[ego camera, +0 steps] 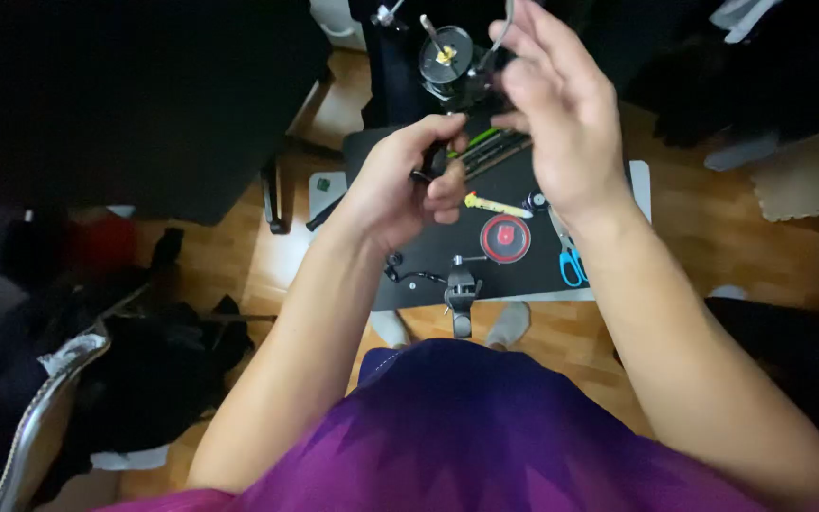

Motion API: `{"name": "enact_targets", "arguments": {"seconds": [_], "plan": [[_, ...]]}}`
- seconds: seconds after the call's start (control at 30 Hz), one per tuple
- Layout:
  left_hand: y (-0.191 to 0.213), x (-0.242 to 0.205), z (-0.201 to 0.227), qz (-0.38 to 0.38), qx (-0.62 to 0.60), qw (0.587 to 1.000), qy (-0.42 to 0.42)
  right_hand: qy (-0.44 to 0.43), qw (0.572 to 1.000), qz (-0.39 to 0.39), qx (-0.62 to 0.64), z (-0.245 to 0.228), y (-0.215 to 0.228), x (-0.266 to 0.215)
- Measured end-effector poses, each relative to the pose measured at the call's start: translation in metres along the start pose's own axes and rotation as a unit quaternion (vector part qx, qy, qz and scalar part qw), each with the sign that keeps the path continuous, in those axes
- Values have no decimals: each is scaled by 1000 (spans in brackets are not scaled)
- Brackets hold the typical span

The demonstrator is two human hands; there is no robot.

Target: Assembling the components of a spinning fishing reel by attaching the spool and handle.

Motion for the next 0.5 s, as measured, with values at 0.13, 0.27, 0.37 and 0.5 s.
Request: {"name": "enact_targets", "arguments": {"seconds": [0.13,0.27,0.37,0.5], "plan": [[-26,2,7,-18,-13,999,25,133,988,-19,-81,-18,-7,11],[-31,5,5,106,160,979,-72,61,998,16,-6,-18,-3,23],[-34,6,-4,112,195,971,-78,69,995,70,-1,-29,-2,23],[-41,4,-6,88,113,987,-74,-37,956,292,-18,-16,16,-13]]}}
Point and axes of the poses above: each hand's wrist, its own x-axis towards the middle knuckle, its own y-axis out of the back of the hand, z = x × y, the point moved 2 cm from there along x, towards the middle knuckle, and after that the axes turned 13 degrees about -y, right-handed, at the moved point
